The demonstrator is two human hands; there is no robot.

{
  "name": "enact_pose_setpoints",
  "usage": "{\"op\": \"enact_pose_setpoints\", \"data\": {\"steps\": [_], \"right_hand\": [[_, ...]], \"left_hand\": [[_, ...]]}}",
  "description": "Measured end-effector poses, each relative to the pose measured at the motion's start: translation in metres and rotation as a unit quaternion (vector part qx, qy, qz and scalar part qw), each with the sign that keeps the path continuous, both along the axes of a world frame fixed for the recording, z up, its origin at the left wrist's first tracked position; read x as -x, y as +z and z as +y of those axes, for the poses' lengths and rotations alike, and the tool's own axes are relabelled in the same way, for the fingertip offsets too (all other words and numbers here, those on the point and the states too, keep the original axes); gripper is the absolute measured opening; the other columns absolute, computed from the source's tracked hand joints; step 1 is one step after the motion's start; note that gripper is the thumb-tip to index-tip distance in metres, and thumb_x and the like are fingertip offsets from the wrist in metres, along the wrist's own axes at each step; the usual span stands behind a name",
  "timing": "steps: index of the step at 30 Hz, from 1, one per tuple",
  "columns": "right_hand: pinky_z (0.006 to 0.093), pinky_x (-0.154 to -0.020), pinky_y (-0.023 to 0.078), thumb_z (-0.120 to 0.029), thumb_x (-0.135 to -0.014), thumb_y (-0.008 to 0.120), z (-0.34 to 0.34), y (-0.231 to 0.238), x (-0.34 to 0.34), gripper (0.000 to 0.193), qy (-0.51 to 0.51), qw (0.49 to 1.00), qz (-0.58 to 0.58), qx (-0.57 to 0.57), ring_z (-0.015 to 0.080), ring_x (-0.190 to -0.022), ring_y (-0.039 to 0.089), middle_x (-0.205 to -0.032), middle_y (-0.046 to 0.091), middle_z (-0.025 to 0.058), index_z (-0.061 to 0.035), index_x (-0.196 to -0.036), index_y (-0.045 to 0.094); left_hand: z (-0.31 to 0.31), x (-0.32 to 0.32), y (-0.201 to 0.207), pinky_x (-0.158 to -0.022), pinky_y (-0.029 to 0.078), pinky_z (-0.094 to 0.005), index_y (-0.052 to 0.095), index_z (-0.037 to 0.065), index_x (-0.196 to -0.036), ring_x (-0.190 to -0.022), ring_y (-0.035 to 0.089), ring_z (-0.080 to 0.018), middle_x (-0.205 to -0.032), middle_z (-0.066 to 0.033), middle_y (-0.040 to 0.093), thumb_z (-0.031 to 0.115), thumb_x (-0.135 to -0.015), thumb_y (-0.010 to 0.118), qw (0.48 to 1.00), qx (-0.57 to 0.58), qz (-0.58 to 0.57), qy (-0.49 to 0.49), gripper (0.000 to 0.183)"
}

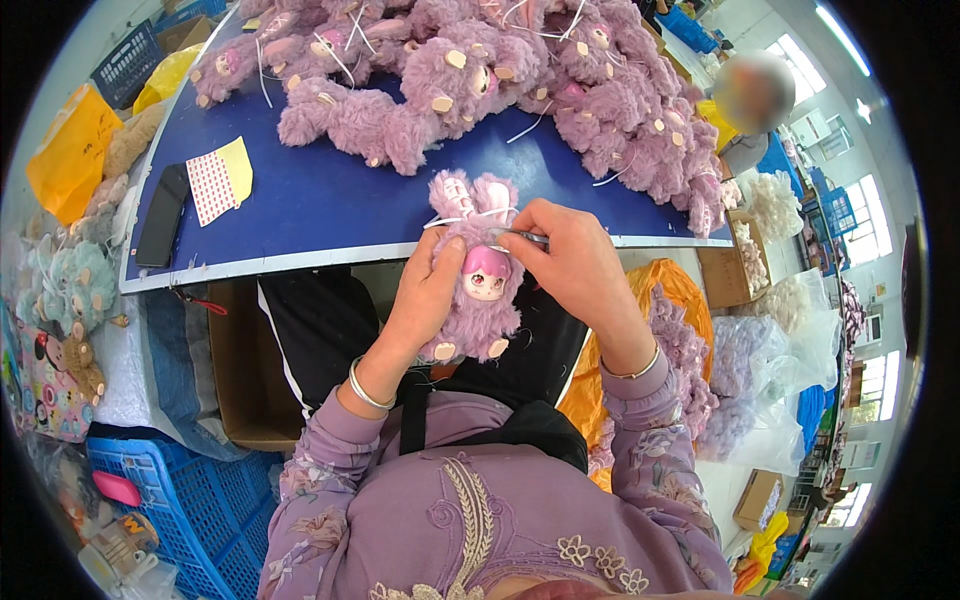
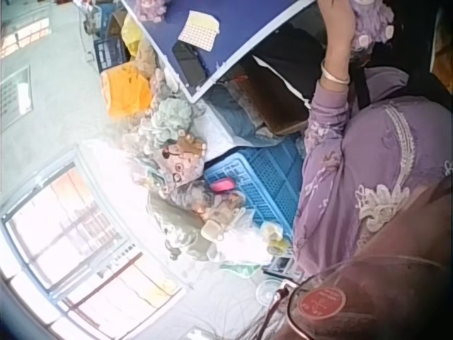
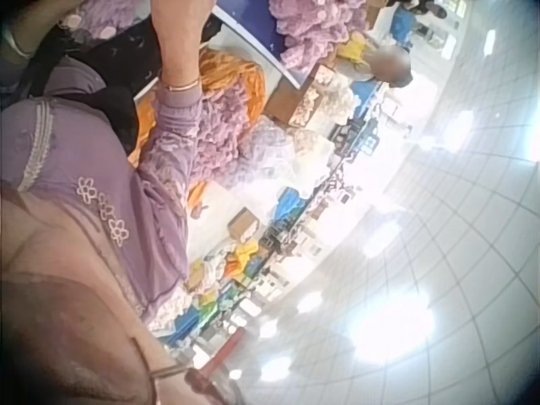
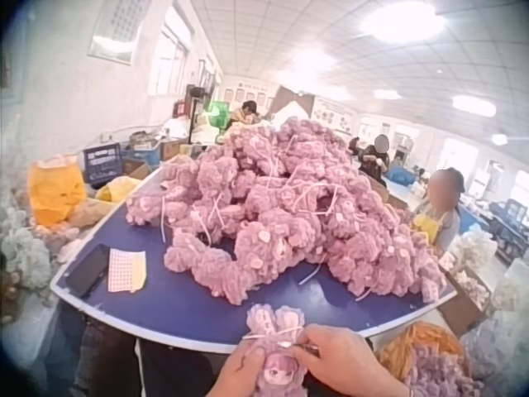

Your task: The person trims loose threads and excess fabric from purple stuffed bunny toys using small scissors. They handle each toy individually, cutting stray threads and then placing the finished items into a pile on the table.

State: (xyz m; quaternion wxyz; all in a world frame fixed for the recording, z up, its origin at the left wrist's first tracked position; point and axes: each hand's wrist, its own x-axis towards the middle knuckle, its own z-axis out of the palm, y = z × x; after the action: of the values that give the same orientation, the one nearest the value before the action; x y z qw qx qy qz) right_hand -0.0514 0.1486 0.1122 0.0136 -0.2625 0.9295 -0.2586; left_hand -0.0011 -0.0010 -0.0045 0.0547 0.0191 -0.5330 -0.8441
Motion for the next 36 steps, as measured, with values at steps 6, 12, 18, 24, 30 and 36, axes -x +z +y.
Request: {"op": "enact_pose_setpoints", "data": {"steps": [6, 12, 18, 24, 30, 36], "right_hand": [[0.0436, -0.061, 0.046, -0.026, -0.083, 0.066, -0.002, 0.004, -0.001, 0.025, -0.001, 1.000, 0.001, -0.016, 0.0352, -0.069, 0.062, -0.072, 0.064, 0.0172, -0.0006, -0.085, 0.061], [0.0332, -0.058, 0.046, -0.019, -0.086, 0.067, 0.001, -0.020, 0.005, 0.022, 0.005, 0.986, -0.104, 0.132, 0.0183, -0.061, 0.058, -0.069, 0.063, 0.0107, 0.0024, -0.089, 0.062], [0.0195, -0.053, 0.039, -0.022, -0.091, 0.065, 0.007, -0.039, 0.014, 0.020, -0.037, 0.914, -0.328, 0.237, 0.0021, -0.062, 0.047, -0.073, 0.056, -0.0046, -0.0019, -0.090, 0.062], [0.0239, -0.060, 0.045, -0.015, -0.089, 0.067, 0.005, -0.044, 0.008, 0.020, -0.005, 0.946, -0.201, 0.253, 0.0064, -0.068, 0.054, -0.074, 0.063, 0.0022, 0.0042, -0.090, 0.061], [0.0276, -0.062, 0.047, -0.014, -0.087, 0.067, 0.004, -0.041, 0.000, 0.021, -0.006, 0.972, -0.103, 0.213, 0.0107, -0.068, 0.059, -0.076, 0.066, 0.0108, 0.0051, -0.091, 0.060], [0.0283, -0.060, 0.047, -0.014, -0.087, 0.068, 0.008, -0.032, -0.003, 0.021, -0.019, 0.976, -0.107, 0.187, 0.0112, -0.066, 0.058, -0.074, 0.065, 0.0107, 0.0053, -0.091, 0.060]], "left_hand": [[-0.001, -0.002, 0.000, -0.085, 0.044, -0.0259, 0.052, -0.001, -0.120, -0.094, 0.053, -0.0100, -0.106, -0.0069, 0.059, 0.022, -0.098, 0.045, 1.000, 0.015, 0.002, -0.002, 0.033], [-0.001, -0.001, 0.003, -0.086, 0.044, -0.0258, 0.051, -0.001, -0.122, -0.096, 0.054, -0.0108, -0.108, -0.0072, 0.059, 0.021, -0.098, 0.044, 1.000, -0.022, 0.013, 0.002, 0.033], [-0.004, -0.001, -0.003, -0.087, 0.045, -0.0260, 0.050, -0.001, -0.124, -0.097, 0.054, -0.0109, -0.109, -0.0074, 0.058, 0.021, -0.099, 0.043, 1.000, -0.009, 0.009, -0.001, 0.034], [-0.003, -0.003, 0.003, -0.087, 0.045, -0.0261, 0.050, -0.001, -0.124, -0.097, 0.054, -0.0106, -0.110, -0.0071, 0.058, 0.021, -0.099, 0.043, 1.000, -0.012, 0.004, 0.000, 0.034], [-0.004, -0.003, 0.003, -0.088, 0.045, -0.0259, 0.049, -0.001, -0.125, -0.098, 0.055, -0.0104, -0.110, -0.0071, 0.058, 0.020, -0.099, 0.042, 1.000, -0.019, -0.002, -0.011, 0.034], [-0.003, -0.002, 0.002, -0.088, 0.045, -0.0262, 0.049, -0.001, -0.125, -0.098, 0.055, -0.0107, -0.111, -0.0073, 0.058, 0.021, -0.100, 0.042, 1.000, -0.021, 0.003, -0.012, 0.034]]}}
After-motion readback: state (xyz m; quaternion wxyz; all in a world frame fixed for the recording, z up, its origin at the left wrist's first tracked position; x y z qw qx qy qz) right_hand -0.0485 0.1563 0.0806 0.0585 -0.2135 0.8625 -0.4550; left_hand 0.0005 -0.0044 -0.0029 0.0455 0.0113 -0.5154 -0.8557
